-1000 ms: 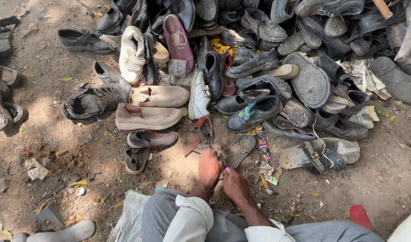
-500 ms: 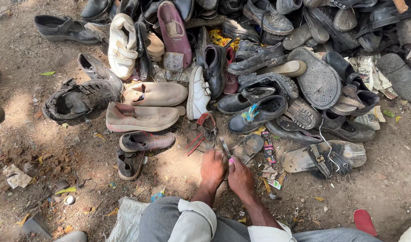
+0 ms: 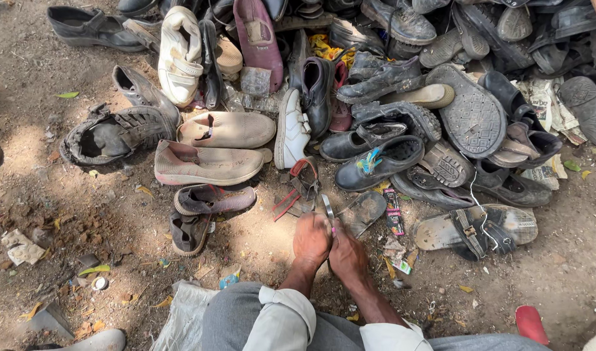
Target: The person uses a knife to trim and prepare the soles of various used shoes and sandals, picking them one by one from a large pile on the ground.
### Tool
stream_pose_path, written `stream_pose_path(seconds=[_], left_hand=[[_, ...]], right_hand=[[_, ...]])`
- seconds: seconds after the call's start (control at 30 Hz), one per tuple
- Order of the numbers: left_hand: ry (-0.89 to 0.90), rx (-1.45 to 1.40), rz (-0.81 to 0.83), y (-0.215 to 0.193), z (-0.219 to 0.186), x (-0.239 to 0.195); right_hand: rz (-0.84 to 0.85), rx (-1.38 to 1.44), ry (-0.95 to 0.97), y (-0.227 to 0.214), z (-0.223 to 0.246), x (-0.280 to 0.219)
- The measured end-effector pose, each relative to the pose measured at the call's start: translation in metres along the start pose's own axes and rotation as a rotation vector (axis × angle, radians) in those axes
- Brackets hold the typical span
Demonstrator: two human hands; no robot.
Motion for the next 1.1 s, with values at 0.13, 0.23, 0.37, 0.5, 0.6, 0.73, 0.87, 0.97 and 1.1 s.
stream_pose_path(seconds=[0.13, 0.23, 0.37, 0.5, 0.6, 0.73, 0.87, 0.97, 1.1], left_hand=[[-0.146, -0.039, 0.005, 0.001, 0.006, 0.007], [-0.153, -0.057, -0.006, 0.004, 0.010, 0.006], [-0.093, -0.032, 0.054, 0.012, 0.013, -0.001], [-0.131, -0.091, -0.014, 0.006, 0.014, 0.001], [-0.248, -0.158, -0.044, -0.003, 0.011, 0.005], [-0.255, -0.141, -0.029, -0.001, 0.011, 0.001], [-0.252, -0.166, 0.001, 0.007, 0.018, 0.000], [-0.188, -0.206, -0.102, 0.002, 0.013, -0.001], [-0.142, -0.195, -0.123, 0.002, 0.016, 0.001]], right_hand=[[0.194, 0.026, 0.160, -0.006, -0.003, -0.020], [0.351, 0.042, 0.288, -0.011, 0.000, -0.032], [0.238, 0.027, 0.144, -0.007, 0.005, -0.003], [0.317, 0.068, 0.203, -0.004, 0.005, -0.004], [0.396, 0.052, 0.261, -0.010, 0.003, -0.038], [0.211, 0.062, 0.102, -0.012, 0.007, -0.032], [0.260, 0.097, 0.100, -0.011, 0.017, -0.003], [0.415, 0.018, 0.224, -0.016, 0.015, -0.024], [0.261, 0.013, 0.096, -0.015, 0.011, -0.036]])
Point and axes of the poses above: each hand's wrist, its own x-axis towards the middle knuckle, its own y-axis out of the palm, z = x × y, the point moved 6 cm from there along x, towards the middle knuckle, and after that the axes turned 9 degrees about y, right-handed, at the moved point
